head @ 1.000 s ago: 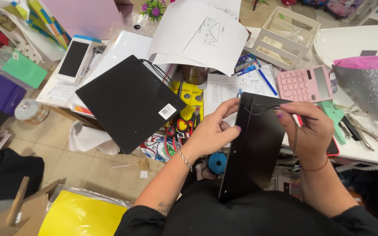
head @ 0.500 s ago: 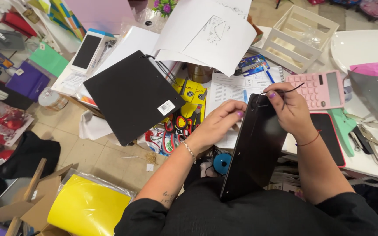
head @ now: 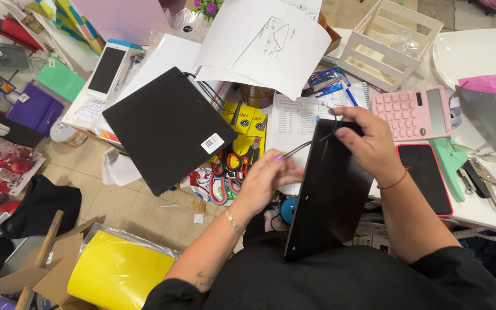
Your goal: The person assembles a black binder by inserting a black elastic cord through the side holes to secure the cover. They then attach a white barcode sticker to the front of the binder and inspect the finished product.
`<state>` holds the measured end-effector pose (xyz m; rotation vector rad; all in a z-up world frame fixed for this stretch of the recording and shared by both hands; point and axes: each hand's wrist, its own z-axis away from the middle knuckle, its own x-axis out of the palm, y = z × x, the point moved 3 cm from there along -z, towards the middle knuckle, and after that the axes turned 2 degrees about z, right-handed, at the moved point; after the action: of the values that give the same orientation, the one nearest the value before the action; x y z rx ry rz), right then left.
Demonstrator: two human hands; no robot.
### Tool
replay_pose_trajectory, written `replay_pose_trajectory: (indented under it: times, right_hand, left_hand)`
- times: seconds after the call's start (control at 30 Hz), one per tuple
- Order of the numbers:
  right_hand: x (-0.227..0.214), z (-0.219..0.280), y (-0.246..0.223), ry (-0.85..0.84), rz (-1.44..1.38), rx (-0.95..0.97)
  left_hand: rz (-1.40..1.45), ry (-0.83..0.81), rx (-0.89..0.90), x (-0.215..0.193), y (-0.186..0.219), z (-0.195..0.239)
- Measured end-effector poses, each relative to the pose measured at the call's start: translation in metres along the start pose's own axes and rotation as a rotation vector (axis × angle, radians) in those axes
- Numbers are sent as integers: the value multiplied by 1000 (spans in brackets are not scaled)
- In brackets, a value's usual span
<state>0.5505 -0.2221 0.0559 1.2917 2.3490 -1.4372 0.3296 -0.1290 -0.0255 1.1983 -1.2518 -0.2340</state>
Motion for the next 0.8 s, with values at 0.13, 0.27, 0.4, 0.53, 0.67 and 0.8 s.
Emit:
replay_pose_trajectory:
  times: [0.13,0.27,0.4,0.53,0.67,0.8]
  right_hand:
    - [-10,2,-1,22,-38,68]
    - [-14,2,-2,39,2,49]
    - [-21,-1,11,0,156,90]
    - [-7,-30,22,-83,314,84]
    - [24,-59,49,-326,525,382]
    - [59,-78,93,-480,602,433]
  left_hand:
    - [-121,-91,59,-19,26,40]
    - [-101,-76,373,-51,38,78]
    - [-9,38,516,-28,120,105]
    - [-101,-14,601,-39,127,120]
    - [-41,-39,542,-34,121,122]
    - [21,127,454,-42,109,138]
